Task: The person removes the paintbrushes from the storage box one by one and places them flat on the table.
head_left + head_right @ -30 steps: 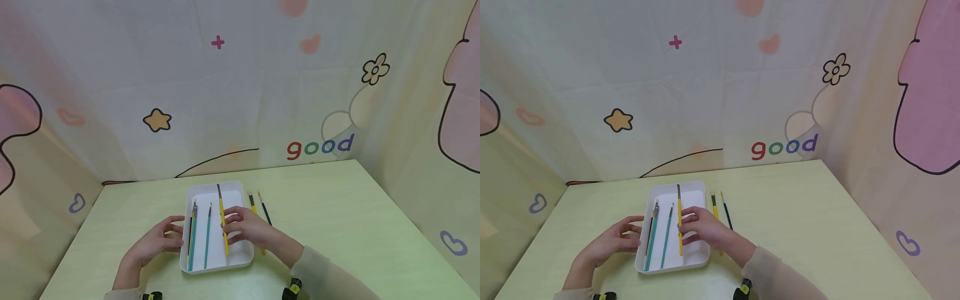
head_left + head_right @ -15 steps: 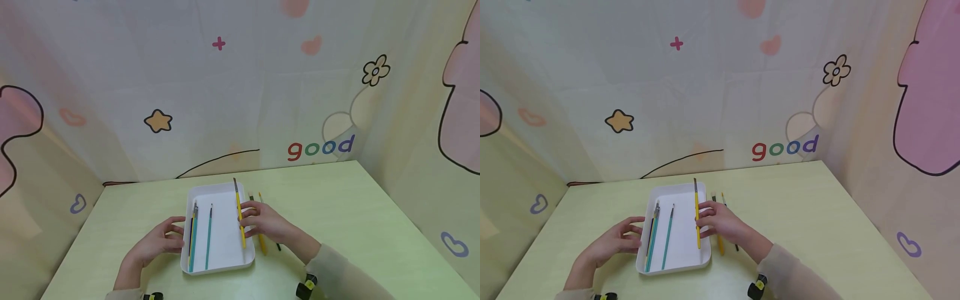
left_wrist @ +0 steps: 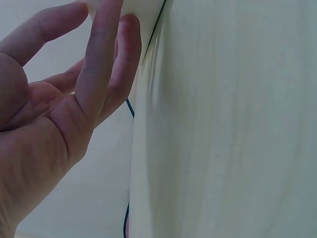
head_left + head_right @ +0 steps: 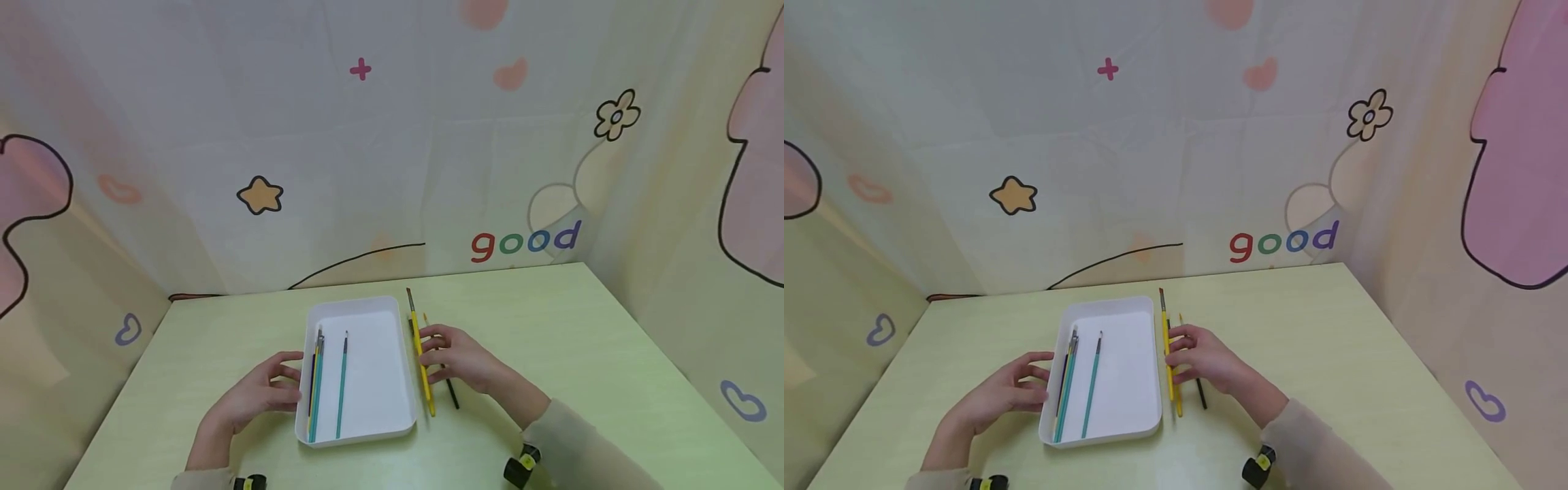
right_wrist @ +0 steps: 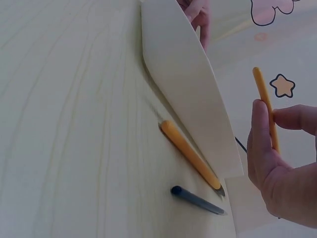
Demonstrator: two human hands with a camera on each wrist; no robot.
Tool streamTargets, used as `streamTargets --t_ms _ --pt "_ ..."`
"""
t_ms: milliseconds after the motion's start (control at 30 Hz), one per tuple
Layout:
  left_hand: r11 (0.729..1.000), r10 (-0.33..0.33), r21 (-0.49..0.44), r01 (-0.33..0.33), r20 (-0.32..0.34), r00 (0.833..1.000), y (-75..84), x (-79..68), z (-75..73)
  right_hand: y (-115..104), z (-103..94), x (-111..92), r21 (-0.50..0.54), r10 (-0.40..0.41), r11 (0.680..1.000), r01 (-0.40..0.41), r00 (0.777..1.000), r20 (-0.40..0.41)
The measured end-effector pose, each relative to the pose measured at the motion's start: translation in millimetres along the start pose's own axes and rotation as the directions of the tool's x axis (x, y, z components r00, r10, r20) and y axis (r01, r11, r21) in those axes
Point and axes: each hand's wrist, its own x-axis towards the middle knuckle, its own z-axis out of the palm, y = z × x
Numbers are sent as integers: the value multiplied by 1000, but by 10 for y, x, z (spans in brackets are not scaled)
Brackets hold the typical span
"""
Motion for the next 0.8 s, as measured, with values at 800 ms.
streamTargets --t_ms 800 --pt "1000 -24 0 24 -11 1000 -12 21 1 170 -416 -51 -180 126 971 -158 976 -176"
